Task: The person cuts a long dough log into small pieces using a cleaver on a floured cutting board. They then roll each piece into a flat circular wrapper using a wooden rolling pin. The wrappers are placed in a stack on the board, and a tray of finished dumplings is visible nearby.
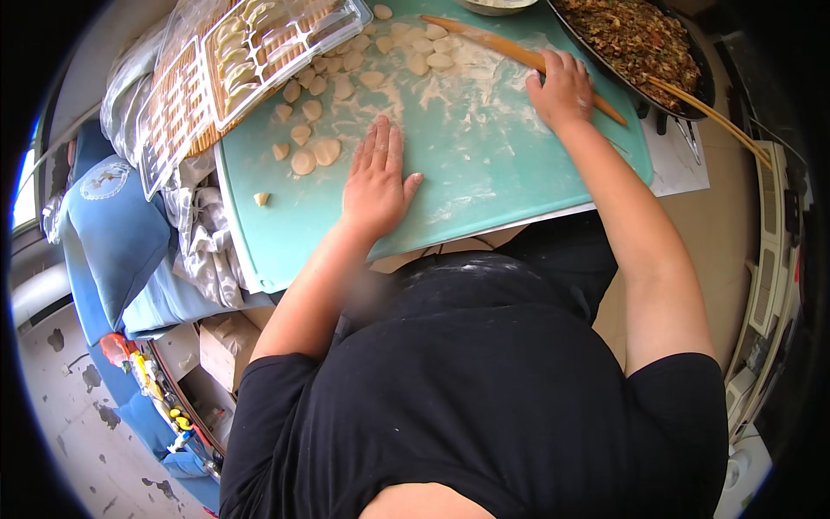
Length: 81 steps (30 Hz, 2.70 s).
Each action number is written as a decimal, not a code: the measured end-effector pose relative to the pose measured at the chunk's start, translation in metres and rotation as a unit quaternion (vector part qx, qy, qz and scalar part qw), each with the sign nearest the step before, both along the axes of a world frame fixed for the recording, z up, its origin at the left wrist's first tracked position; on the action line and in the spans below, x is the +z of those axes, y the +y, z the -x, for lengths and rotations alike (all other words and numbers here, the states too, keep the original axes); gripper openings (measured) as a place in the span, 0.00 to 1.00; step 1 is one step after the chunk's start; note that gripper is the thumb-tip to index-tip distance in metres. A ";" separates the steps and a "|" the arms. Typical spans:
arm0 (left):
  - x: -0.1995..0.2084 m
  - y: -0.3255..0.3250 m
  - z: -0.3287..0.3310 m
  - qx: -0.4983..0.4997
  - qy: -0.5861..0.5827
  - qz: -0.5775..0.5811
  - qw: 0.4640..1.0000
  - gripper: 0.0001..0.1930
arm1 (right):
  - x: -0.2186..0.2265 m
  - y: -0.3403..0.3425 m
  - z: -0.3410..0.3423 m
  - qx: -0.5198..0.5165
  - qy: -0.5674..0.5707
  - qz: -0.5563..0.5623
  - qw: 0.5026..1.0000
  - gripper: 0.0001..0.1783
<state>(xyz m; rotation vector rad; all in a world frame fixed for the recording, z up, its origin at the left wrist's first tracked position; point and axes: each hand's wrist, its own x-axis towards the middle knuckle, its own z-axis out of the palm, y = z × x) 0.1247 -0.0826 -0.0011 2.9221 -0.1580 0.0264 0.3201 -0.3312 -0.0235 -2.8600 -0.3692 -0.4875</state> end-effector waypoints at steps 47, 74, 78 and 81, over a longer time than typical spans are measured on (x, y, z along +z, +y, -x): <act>0.011 0.000 0.006 0.100 -0.088 0.150 0.980 0.19 | 0.001 0.000 0.000 0.004 -0.009 0.010 1.000 0.21; 0.002 -0.011 0.025 -0.062 0.015 0.012 0.998 0.39 | -0.003 0.000 0.000 0.003 -0.013 0.003 1.000 0.21; 0.006 -0.012 0.023 -0.073 0.026 -0.006 0.997 0.40 | -0.001 0.000 0.000 0.000 -0.002 0.005 1.000 0.22; 0.012 -0.011 0.024 -0.079 0.030 0.001 0.996 0.39 | 0.004 0.001 0.001 0.001 0.004 0.005 1.000 0.23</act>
